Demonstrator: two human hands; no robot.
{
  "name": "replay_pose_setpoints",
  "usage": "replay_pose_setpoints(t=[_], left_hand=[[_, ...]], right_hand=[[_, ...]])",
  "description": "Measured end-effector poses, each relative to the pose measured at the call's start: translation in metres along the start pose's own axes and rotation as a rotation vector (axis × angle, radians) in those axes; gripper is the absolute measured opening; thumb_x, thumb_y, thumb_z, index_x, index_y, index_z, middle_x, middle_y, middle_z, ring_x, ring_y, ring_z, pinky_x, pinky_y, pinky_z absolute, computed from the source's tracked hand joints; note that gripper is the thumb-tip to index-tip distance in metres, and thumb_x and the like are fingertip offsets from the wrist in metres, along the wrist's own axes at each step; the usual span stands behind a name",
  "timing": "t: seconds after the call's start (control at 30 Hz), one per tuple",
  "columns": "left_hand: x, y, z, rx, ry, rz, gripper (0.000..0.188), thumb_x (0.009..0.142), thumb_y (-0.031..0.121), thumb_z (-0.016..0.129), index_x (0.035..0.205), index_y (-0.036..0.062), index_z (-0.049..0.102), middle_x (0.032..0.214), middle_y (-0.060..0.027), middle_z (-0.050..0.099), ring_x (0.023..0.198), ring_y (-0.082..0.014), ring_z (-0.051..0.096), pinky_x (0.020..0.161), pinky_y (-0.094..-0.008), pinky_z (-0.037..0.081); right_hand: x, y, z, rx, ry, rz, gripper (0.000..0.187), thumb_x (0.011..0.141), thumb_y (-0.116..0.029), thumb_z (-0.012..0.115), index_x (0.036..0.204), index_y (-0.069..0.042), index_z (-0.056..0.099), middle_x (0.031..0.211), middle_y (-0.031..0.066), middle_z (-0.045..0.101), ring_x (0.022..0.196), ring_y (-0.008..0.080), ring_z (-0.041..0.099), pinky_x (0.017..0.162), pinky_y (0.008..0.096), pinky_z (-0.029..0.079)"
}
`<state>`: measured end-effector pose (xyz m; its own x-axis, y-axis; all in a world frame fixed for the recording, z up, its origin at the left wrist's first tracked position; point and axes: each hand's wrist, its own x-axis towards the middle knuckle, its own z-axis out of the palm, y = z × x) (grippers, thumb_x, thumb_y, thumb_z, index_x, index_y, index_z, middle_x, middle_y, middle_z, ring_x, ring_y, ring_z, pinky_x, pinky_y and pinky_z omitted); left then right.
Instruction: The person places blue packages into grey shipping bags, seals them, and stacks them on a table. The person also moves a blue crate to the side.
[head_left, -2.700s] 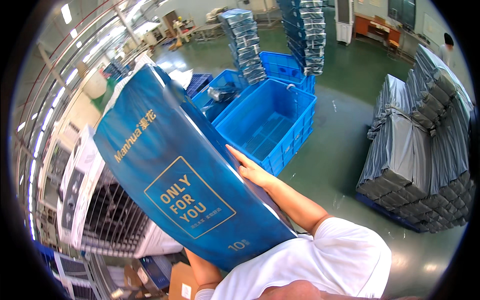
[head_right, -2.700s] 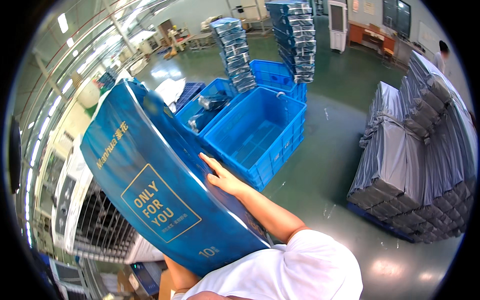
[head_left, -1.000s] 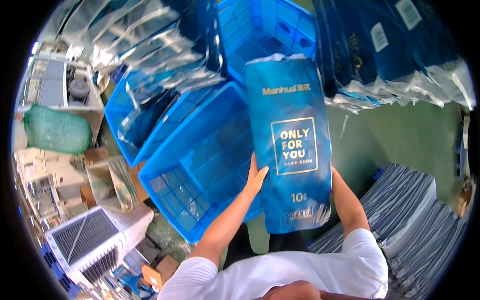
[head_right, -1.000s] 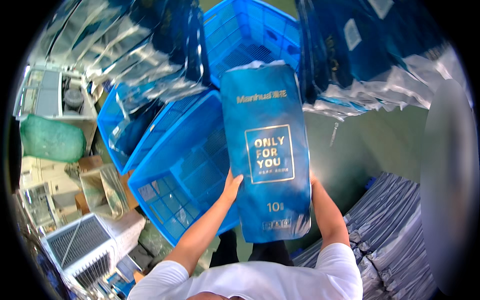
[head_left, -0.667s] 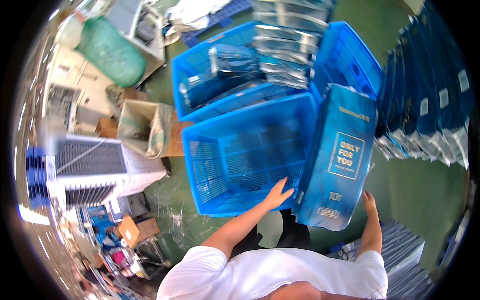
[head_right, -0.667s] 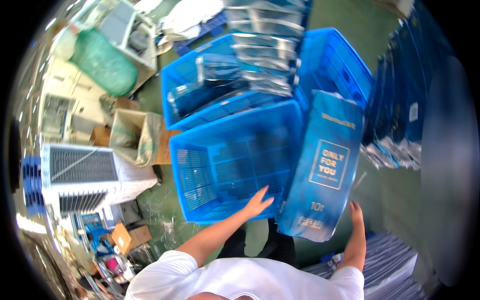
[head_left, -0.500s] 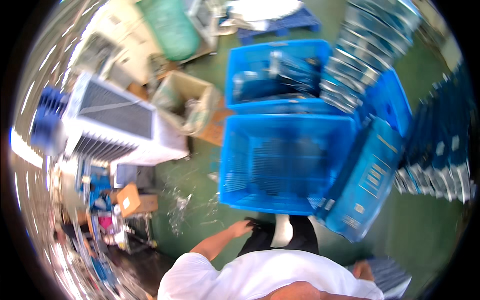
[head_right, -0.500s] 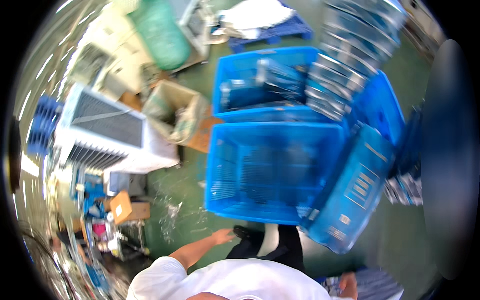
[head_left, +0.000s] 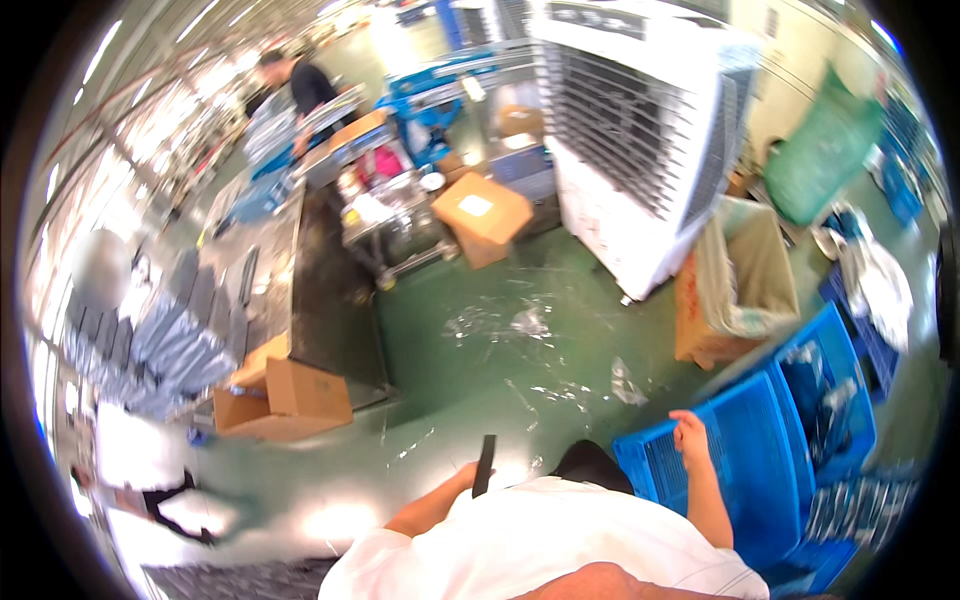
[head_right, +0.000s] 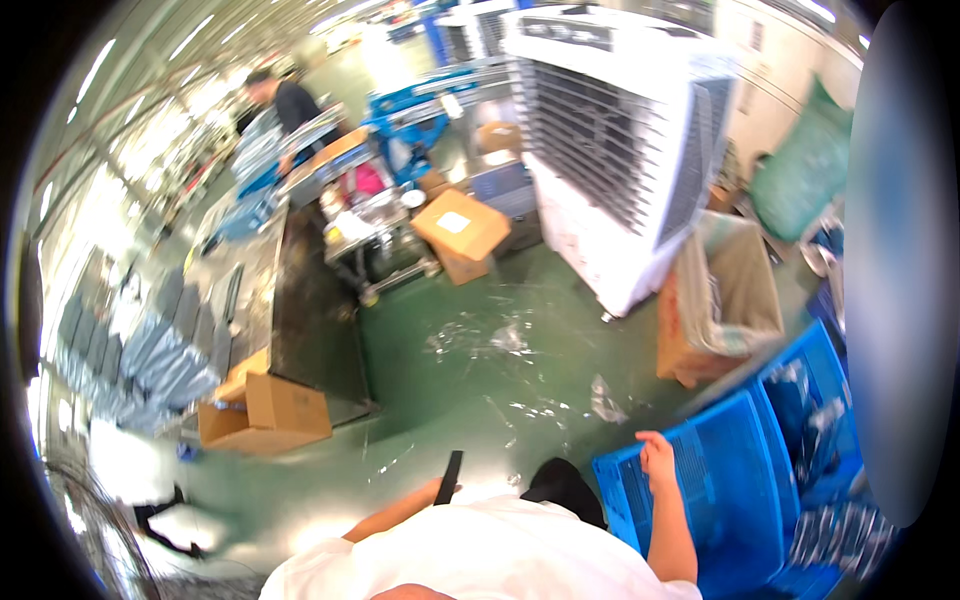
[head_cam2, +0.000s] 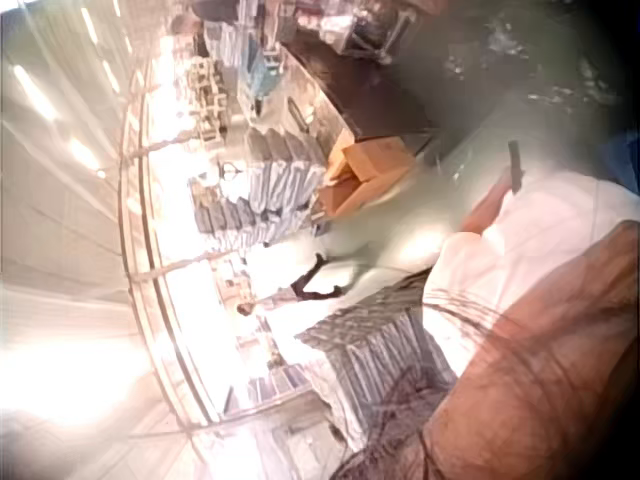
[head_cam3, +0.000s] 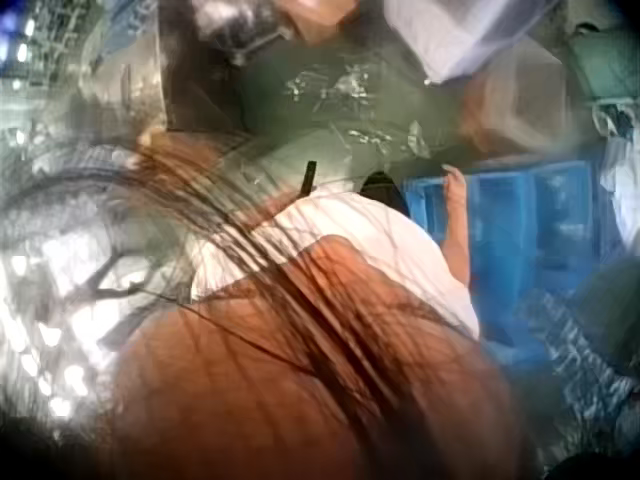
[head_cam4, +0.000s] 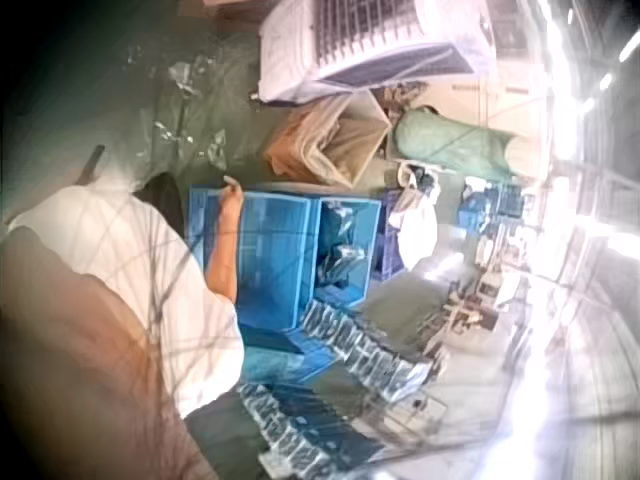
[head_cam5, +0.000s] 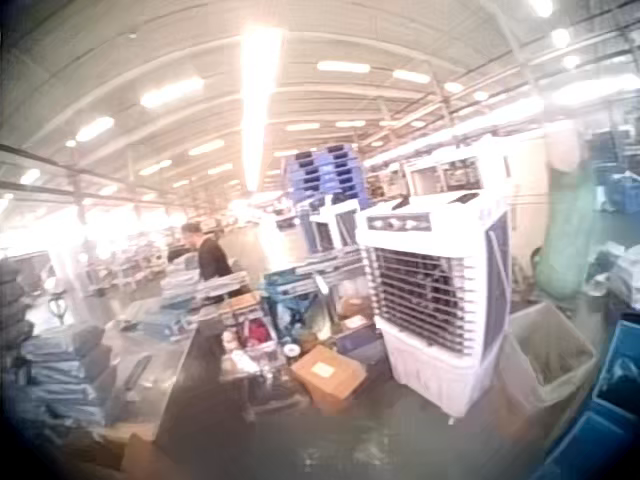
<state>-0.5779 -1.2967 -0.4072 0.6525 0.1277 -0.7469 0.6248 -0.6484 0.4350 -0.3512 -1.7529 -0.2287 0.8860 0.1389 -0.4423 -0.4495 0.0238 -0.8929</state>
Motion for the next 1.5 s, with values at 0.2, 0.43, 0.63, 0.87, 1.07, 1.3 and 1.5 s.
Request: replay_pose_setpoints(t=[0.2, 0.43, 0.63, 0.87, 1.07, 1.3, 1.5], left_hand=[[0.015, 0.043, -0.056, -0.378, -0.164, 0.363, 0.048, 0.083, 0.033, 0.052, 0.117, -0.0002, 0.05, 0.104, -0.0186, 0.059, 0.097, -0.0272, 0.057, 0.084, -0.0319, 0.044], [0.061, -0.136, -0.176, -0.331, 0.081, 0.104, 0.04, 0.082, 0.039, 0.052, 0.088, 0.0008, 0.061, 0.091, -0.0181, 0.062, 0.089, -0.0279, 0.058, 0.08, -0.0357, 0.044], [0.057, -0.133, -0.269, -0.428, 0.381, -0.544, 0.044, 0.081, 0.042, 0.053, 0.1, 0.003, 0.061, 0.1, -0.0166, 0.061, 0.096, -0.0282, 0.057, 0.082, -0.0365, 0.044], [0.062, -0.147, -0.332, -0.932, 0.613, -0.575, 0.04, 0.081, 0.033, 0.057, 0.105, 0.0017, 0.059, 0.098, -0.0158, 0.062, 0.094, -0.0248, 0.058, 0.082, -0.0327, 0.044], [0.087, -0.188, -0.554, -0.784, 1.029, -0.321, 0.027, 0.082, 0.023, 0.058, 0.101, 0.003, 0.06, 0.083, -0.0128, 0.064, 0.076, -0.0223, 0.062, 0.068, -0.0308, 0.048], [0.093, -0.266, -0.798, -0.459, 1.119, -0.228, 0.027, 0.08, 0.021, 0.058, 0.101, 0.005, 0.061, 0.083, -0.0132, 0.062, 0.066, -0.0211, 0.057, 0.06, -0.0306, 0.045], [0.139, -0.306, -0.932, -0.733, 1.112, -0.112, 0.028, 0.081, 0.018, 0.057, 0.104, 0.002, 0.059, 0.089, -0.0118, 0.062, 0.069, -0.0174, 0.057, 0.061, -0.0282, 0.046]], right_hand=[[0.1, -0.154, 0.253, -0.065, -0.749, -0.065, 0.02, 0.084, 0.0, 0.041, 0.092, 0.003, 0.059, 0.054, -0.0033, 0.034, 0.046, 0.005, 0.028, 0.042, 0.0205, 0.021], [0.104, -0.325, 0.501, 0.043, -2.244, -0.285, 0.033, 0.084, -0.001, 0.039, 0.113, 0.001, 0.054, 0.065, 0.0035, 0.053, 0.048, 0.0105, 0.037, 0.046, 0.0254, 0.029], [0.142, -0.392, 0.645, 0.04, -2.822, 0.069, 0.041, 0.083, -0.005, 0.042, 0.121, 0.01, 0.041, 0.06, 0.0167, 0.052, 0.049, 0.0309, 0.048, 0.045, 0.0346, 0.035], [0.225, -0.395, 0.809, 0.325, -3.416, 0.044, 0.033, 0.083, -0.006, 0.044, 0.109, 0.012, 0.047, 0.06, 0.0192, 0.052, 0.051, 0.0319, 0.049, 0.046, 0.0382, 0.036], [0.395, -0.287, 0.993, -0.634, -2.263, -0.135, 0.044, 0.077, -0.031, 0.049, 0.103, 0.003, 0.057, 0.073, 0.01, 0.055, 0.068, 0.0251, 0.05, 0.059, 0.0386, 0.039], [0.556, -0.087, 1.006, -1.726, -1.115, 0.334, 0.098, 0.059, -0.082, 0.042, 0.105, 0.003, 0.057, 0.105, 0.0191, 0.059, 0.098, 0.0313, 0.057, 0.081, 0.0383, 0.045], [0.576, -0.095, 1.217, -1.927, -1.335, 0.842, 0.117, 0.052, -0.09, 0.031, 0.111, 0.01, 0.051, 0.11, 0.0217, 0.053, 0.104, 0.0323, 0.051, 0.093, 0.044, 0.035]])
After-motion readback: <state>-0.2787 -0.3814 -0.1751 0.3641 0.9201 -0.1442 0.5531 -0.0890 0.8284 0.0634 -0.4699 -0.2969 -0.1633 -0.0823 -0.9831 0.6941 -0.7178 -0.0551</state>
